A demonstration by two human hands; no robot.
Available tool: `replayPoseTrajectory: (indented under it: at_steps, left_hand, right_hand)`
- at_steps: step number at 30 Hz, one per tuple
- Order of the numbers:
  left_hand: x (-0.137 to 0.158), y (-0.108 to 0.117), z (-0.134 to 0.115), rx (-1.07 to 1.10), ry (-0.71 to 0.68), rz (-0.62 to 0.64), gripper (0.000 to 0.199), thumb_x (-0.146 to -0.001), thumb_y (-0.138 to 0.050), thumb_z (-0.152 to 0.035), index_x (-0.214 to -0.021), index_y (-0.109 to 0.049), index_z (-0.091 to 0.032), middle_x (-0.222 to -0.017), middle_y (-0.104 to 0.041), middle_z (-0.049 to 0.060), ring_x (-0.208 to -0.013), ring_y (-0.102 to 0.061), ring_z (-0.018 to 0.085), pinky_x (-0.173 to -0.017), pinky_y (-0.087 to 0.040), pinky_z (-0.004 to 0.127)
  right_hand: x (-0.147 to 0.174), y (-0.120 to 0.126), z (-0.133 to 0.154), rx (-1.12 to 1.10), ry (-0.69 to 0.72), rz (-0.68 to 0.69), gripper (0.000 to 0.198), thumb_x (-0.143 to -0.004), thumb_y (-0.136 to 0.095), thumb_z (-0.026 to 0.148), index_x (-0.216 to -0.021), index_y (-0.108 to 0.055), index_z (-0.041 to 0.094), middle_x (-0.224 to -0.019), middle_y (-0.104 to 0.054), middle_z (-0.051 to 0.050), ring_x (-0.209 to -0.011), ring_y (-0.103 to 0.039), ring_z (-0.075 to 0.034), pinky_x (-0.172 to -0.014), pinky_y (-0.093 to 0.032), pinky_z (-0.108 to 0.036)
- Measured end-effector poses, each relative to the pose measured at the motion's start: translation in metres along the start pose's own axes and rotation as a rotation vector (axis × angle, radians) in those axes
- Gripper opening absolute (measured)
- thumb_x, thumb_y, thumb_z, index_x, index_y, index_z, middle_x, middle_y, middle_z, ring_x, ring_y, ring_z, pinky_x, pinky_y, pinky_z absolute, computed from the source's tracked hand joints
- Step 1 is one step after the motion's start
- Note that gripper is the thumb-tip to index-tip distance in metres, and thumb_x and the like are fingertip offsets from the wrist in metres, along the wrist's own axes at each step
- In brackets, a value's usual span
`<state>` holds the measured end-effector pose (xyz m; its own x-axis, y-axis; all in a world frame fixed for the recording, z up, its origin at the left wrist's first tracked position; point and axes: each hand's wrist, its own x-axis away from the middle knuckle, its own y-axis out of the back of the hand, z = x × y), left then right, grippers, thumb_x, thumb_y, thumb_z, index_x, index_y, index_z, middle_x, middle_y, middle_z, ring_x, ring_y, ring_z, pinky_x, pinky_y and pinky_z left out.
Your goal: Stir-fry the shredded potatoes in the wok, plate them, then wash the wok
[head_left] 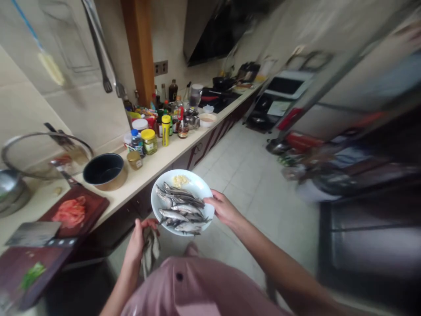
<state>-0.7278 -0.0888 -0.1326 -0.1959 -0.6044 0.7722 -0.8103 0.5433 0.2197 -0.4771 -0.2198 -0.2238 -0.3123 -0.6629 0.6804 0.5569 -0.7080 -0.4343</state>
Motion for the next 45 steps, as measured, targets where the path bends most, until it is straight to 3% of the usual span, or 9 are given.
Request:
replayPoseTrajectory:
  at_steps: [5,11,18,23,28,31,35,40,45]
  left_hand:
    - [-0.043,-0.137,-0.017,0.164,0.188,0.283,0.074,-0.064,-0.055,-0.084,-0.092,-0.069,-0.017,-0.078,-0.073,0.012,-0.086,-0.070,0.029,-0.067,-0.055,0.035]
    - [-0.077,-0.237,-0.049,0.059,0.126,0.419,0.040,-0.065,-0.073,-0.038,-0.098,-0.069,-0.015,-0.081,-0.074,0.007,-0.083,-0.070,0.024,-0.073,-0.054,0.032]
    - [-0.143,-0.363,-0.056,-0.131,0.198,0.584,0.040,-0.052,-0.063,-0.013,-0.091,-0.071,-0.008,-0.070,-0.073,0.008,-0.061,-0.066,0.021,-0.061,-0.051,0.030]
    - [-0.206,-0.458,-0.052,-0.044,0.121,0.559,0.044,-0.049,-0.058,-0.012,-0.091,-0.071,-0.009,-0.073,-0.073,0.009,-0.063,-0.067,0.022,-0.062,-0.051,0.031]
    - [-0.249,-0.555,-0.077,0.121,0.082,0.492,0.044,-0.047,-0.058,-0.012,-0.090,-0.070,-0.009,-0.073,-0.073,0.010,-0.061,-0.065,0.022,-0.061,-0.051,0.031]
    - [-0.274,-0.614,-0.091,0.194,0.068,0.387,0.038,-0.048,-0.059,-0.013,-0.084,-0.069,-0.010,-0.068,-0.071,0.008,-0.057,-0.062,0.020,-0.058,-0.049,0.030]
    - [-0.315,-0.691,-0.095,0.265,-0.020,0.244,0.037,-0.048,-0.059,-0.013,-0.083,-0.069,-0.010,-0.071,-0.071,0.006,-0.062,-0.063,0.019,-0.062,-0.049,0.029]
    - [-0.365,-0.772,-0.093,0.319,-0.077,0.059,0.034,-0.049,-0.061,-0.014,-0.082,-0.068,-0.013,-0.069,-0.070,0.004,-0.064,-0.062,0.018,-0.060,-0.047,0.026]
    - [-0.407,-0.818,-0.102,0.436,-0.115,-0.024,0.037,-0.047,-0.062,-0.013,-0.084,-0.068,-0.012,-0.073,-0.071,0.006,-0.065,-0.064,0.019,-0.056,-0.047,0.025]
  right_hand:
    - [-0.002,0.104,0.015,0.044,0.000,-0.079,0.031,-0.055,-0.065,0.025,-0.084,-0.062,0.015,-0.064,-0.062,0.001,-0.053,-0.052,-0.011,-0.048,-0.038,-0.022]
    - [-0.018,0.210,0.042,-0.030,-0.019,-0.159,0.033,-0.056,-0.066,0.026,-0.087,-0.061,0.016,-0.064,-0.060,0.002,-0.054,-0.053,-0.012,-0.051,-0.040,-0.023]
    - [-0.060,0.322,0.067,0.066,-0.016,-0.226,0.028,-0.059,-0.064,0.029,-0.085,-0.062,0.016,-0.060,-0.057,0.001,-0.049,-0.048,-0.011,-0.044,-0.032,-0.022]
    - [-0.133,0.412,0.095,-0.023,-0.034,-0.193,0.034,-0.059,-0.071,0.030,-0.089,-0.063,0.016,-0.065,-0.061,0.000,-0.054,-0.052,-0.013,-0.049,-0.039,-0.024]
    - [-0.203,0.499,0.120,-0.199,-0.041,-0.046,0.055,-0.073,-0.065,0.062,-0.110,-0.061,0.021,-0.097,-0.069,-0.009,-0.082,-0.065,-0.022,-0.065,-0.051,-0.032]
    - [-0.225,0.515,0.112,-0.202,-0.081,-0.001,0.059,-0.067,-0.078,0.049,-0.117,-0.057,0.027,-0.118,-0.063,-0.009,-0.099,-0.064,-0.025,-0.076,-0.052,-0.037]
    - [-0.250,0.509,0.108,-0.329,-0.122,0.389,0.081,-0.059,-0.086,0.033,-0.129,-0.046,0.040,-0.146,-0.042,-0.007,-0.110,-0.060,-0.025,-0.084,-0.051,-0.043]
    - [-0.314,0.541,0.141,-0.295,-0.128,0.312,0.055,-0.067,-0.080,0.037,-0.114,-0.054,0.024,-0.100,-0.063,-0.004,-0.075,-0.059,-0.013,-0.065,-0.048,-0.027]
    - [-0.380,0.641,0.167,-0.093,-0.208,0.407,0.034,-0.070,-0.075,0.037,-0.095,-0.062,0.017,-0.067,-0.057,0.001,-0.057,-0.048,-0.009,-0.051,-0.036,-0.022]
